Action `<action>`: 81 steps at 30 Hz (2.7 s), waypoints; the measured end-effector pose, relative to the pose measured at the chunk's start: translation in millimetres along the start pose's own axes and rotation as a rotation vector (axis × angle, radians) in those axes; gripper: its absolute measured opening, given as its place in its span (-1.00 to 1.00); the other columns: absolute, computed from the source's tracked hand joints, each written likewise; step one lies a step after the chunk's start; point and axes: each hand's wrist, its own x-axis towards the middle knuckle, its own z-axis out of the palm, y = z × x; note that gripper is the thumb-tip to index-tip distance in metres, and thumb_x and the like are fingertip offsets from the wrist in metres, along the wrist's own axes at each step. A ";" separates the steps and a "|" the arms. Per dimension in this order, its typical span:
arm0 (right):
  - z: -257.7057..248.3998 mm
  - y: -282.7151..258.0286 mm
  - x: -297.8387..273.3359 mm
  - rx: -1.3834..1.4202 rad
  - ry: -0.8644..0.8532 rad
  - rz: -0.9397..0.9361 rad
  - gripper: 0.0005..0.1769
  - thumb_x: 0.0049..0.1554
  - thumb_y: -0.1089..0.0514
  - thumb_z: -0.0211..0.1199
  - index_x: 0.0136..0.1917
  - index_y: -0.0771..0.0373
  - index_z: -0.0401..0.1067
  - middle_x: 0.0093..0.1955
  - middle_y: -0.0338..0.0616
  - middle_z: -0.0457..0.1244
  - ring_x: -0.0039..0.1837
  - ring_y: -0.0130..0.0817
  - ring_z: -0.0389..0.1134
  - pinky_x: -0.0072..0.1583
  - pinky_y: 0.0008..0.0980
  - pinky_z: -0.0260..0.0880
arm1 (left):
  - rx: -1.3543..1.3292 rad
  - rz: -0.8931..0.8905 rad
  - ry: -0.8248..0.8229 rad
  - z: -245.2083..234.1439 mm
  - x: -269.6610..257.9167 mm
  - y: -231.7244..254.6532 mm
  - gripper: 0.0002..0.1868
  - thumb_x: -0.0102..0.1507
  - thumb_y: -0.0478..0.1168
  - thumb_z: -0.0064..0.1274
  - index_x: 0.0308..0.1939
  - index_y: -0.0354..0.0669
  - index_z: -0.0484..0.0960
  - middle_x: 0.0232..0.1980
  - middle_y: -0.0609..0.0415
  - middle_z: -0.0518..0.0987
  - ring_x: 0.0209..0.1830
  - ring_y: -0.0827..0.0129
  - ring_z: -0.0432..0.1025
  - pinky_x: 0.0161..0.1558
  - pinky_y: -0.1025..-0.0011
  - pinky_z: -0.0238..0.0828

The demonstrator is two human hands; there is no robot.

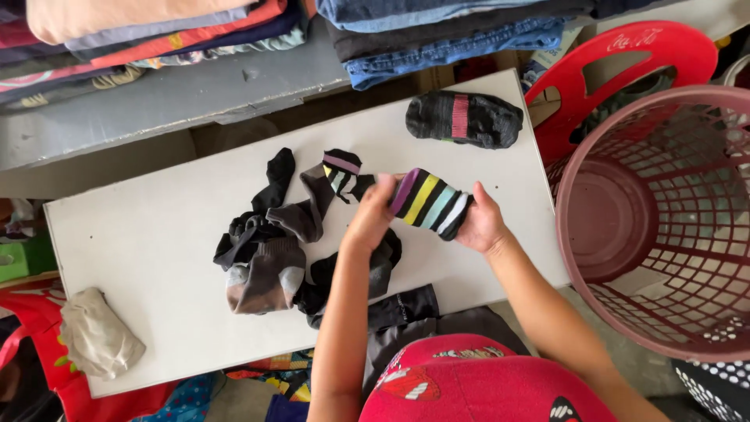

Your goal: Sorting and pairing various pairs of socks from a laundry basket on a white table.

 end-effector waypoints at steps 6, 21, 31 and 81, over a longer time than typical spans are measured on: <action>-26.6 -45.0 -20.9 -0.588 0.272 0.099 -0.17 0.07 -0.13 0.43 0.41 0.44 0.33 0.31 -0.10 0.30 0.29 -0.27 0.31 0.29 -0.22 0.27 | 0.672 0.164 -0.083 -24.1 19.1 -1.4 -0.79 0.32 -0.26 0.20 -0.08 -0.37 0.72 -0.21 0.12 0.67 -0.16 0.50 0.50 0.04 0.49 0.44; -54.0 -102.2 -78.1 -0.489 0.384 -0.325 -0.69 0.05 0.29 0.29 0.10 0.29 0.58 0.02 -0.16 0.45 0.05 -0.34 0.45 0.15 -0.34 0.43 | 0.189 0.132 -0.293 -42.2 46.0 -34.4 -0.95 0.35 -0.41 0.21 -0.21 -0.22 0.67 -0.22 0.18 0.59 -0.19 0.45 0.43 -0.03 0.40 0.40; 60.4 -92.7 -60.8 -1.857 0.026 -0.533 -0.80 -0.05 0.27 0.33 -0.13 0.40 0.58 -0.01 -0.10 0.40 0.27 -0.17 0.34 0.54 -0.04 0.05 | 0.453 0.104 0.055 25.4 38.3 -46.6 -0.61 0.34 -0.03 0.04 0.24 0.06 0.50 0.08 0.31 0.57 0.06 0.55 0.44 0.09 0.45 0.42; 76.0 30.4 53.8 -1.127 0.178 -0.580 -0.79 0.16 0.26 0.28 0.06 0.29 0.35 -0.10 -0.27 0.34 -0.09 -0.55 0.39 -0.05 -0.51 0.41 | 0.989 0.435 0.487 -14.3 -2.2 -5.9 -0.69 0.28 -0.11 0.24 -0.21 -0.37 0.66 -0.46 0.04 0.58 -0.46 0.46 0.36 -0.36 0.35 0.38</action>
